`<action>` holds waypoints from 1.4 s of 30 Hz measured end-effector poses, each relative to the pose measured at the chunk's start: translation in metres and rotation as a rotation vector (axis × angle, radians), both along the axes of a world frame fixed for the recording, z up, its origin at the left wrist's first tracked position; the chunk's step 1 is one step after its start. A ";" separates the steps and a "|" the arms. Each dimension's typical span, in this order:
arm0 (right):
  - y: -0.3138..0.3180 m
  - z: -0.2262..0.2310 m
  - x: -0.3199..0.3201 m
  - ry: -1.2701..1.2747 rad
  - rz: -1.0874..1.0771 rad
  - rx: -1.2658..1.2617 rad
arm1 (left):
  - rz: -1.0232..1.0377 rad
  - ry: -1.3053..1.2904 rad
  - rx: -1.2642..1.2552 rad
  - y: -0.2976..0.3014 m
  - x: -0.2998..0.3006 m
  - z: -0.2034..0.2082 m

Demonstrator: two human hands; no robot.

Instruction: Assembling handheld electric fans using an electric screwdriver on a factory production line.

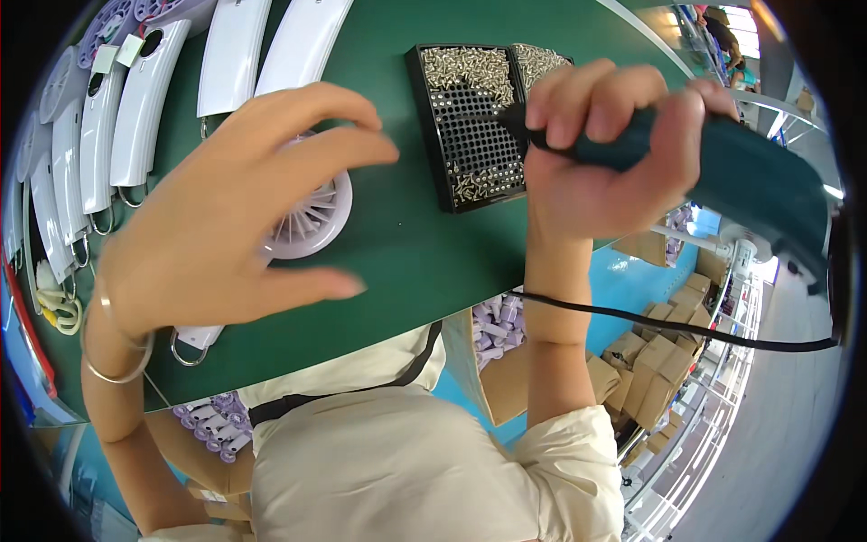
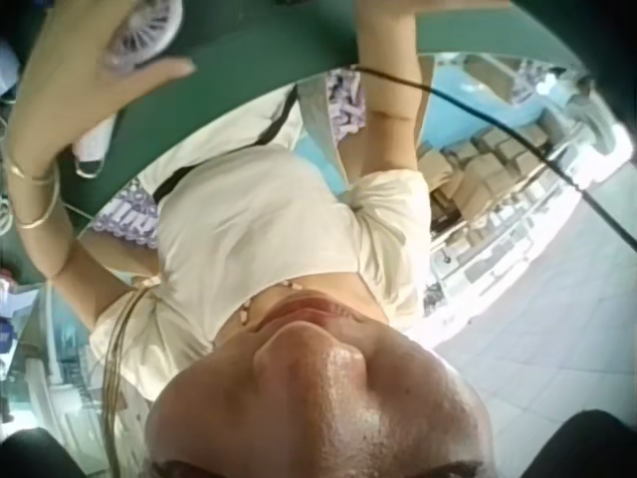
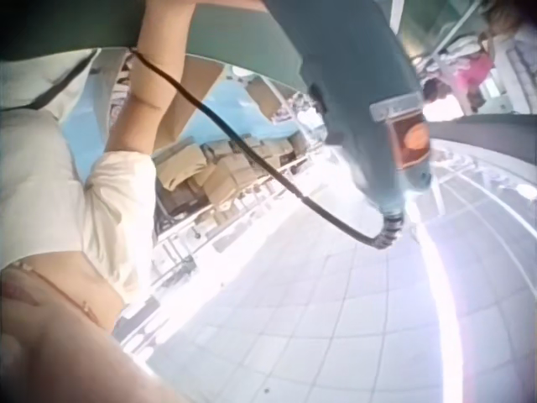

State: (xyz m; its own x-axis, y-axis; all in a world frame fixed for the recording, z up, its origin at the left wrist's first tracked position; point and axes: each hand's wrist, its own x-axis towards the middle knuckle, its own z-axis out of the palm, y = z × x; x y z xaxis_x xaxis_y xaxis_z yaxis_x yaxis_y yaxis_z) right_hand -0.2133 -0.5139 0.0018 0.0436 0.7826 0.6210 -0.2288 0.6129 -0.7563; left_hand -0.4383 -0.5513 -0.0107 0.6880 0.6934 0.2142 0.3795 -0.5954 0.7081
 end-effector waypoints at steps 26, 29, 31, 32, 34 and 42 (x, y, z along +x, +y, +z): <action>0.011 -0.022 -0.016 -0.213 -0.002 0.026 | 0.321 -0.207 0.164 -0.028 -0.001 -0.048; 0.005 -0.016 -0.005 -0.180 0.104 -0.025 | 0.377 -0.184 0.156 -0.034 -0.002 -0.057; -0.022 0.008 0.003 0.148 0.223 -0.152 | 0.371 -0.180 0.169 -0.030 0.008 -0.055; -0.033 0.021 0.006 0.034 0.113 0.019 | 0.402 -0.152 0.142 -0.032 0.005 -0.052; -0.067 0.039 -0.003 0.055 0.183 0.063 | 0.355 -0.268 0.216 -0.028 0.000 -0.037; -0.140 0.006 -0.040 -0.028 0.592 0.156 | 0.380 -0.374 0.248 -0.034 0.002 -0.059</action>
State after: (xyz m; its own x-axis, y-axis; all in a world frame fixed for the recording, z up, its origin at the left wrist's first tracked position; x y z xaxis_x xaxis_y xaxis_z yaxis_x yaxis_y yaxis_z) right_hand -0.2530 -0.6537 0.0074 -0.3893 0.5685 0.7247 -0.5457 0.4915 -0.6787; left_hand -0.4364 -0.5852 -0.0694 0.2469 0.7748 0.5820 0.3499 -0.6314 0.6921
